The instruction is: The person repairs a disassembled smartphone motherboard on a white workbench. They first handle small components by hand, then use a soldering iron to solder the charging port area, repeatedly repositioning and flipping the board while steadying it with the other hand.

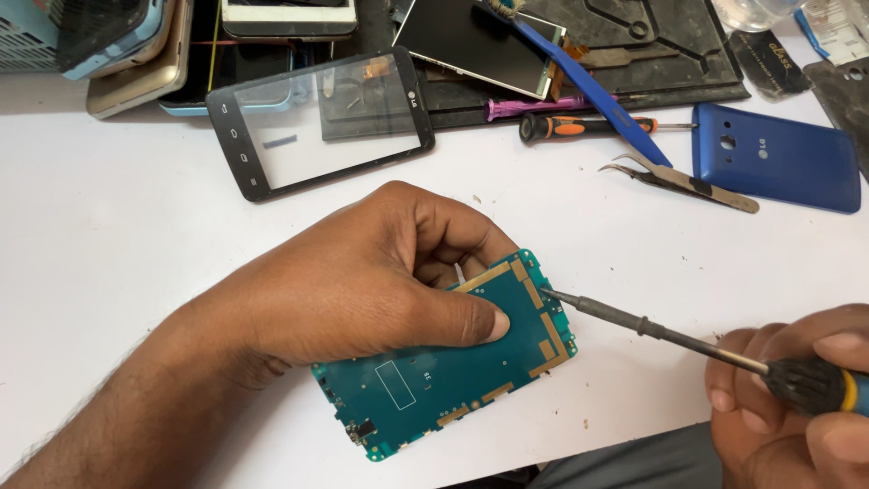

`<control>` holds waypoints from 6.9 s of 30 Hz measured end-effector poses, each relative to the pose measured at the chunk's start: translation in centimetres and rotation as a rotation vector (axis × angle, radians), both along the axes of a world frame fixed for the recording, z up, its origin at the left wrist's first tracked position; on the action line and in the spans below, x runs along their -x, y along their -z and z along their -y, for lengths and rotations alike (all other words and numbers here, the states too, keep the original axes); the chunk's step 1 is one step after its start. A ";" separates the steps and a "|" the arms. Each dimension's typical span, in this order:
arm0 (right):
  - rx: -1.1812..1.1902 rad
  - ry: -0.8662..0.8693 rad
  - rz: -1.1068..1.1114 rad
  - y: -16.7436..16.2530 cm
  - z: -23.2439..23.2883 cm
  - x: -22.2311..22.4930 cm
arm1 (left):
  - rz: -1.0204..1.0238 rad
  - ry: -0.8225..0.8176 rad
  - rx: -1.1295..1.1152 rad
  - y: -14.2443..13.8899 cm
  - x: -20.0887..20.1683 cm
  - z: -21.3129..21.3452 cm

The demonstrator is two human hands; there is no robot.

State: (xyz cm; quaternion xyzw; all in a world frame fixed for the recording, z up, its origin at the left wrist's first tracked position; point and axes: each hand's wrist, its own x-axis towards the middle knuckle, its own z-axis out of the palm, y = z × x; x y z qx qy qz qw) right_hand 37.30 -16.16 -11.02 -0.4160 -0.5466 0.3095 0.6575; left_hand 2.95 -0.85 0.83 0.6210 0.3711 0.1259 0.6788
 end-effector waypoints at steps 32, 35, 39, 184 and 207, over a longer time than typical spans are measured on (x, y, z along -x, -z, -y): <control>0.039 0.010 0.036 -1.0 -0.1 0.5 | 0.008 0.003 -0.002 0.1 0.0 0.1; 0.039 0.011 0.035 -0.9 -0.1 0.5 | -0.006 -0.002 0.003 0.1 0.0 0.1; 0.034 0.012 0.048 -0.8 0.0 0.4 | 0.015 0.004 -0.001 0.2 0.0 0.1; 0.048 -0.009 0.028 -1.8 -0.4 1.0 | 0.054 -0.015 0.030 0.1 0.2 -0.2; 0.001 -0.020 -0.070 0.0 -0.3 -0.1 | 0.012 -0.003 0.016 -0.4 -0.2 -0.1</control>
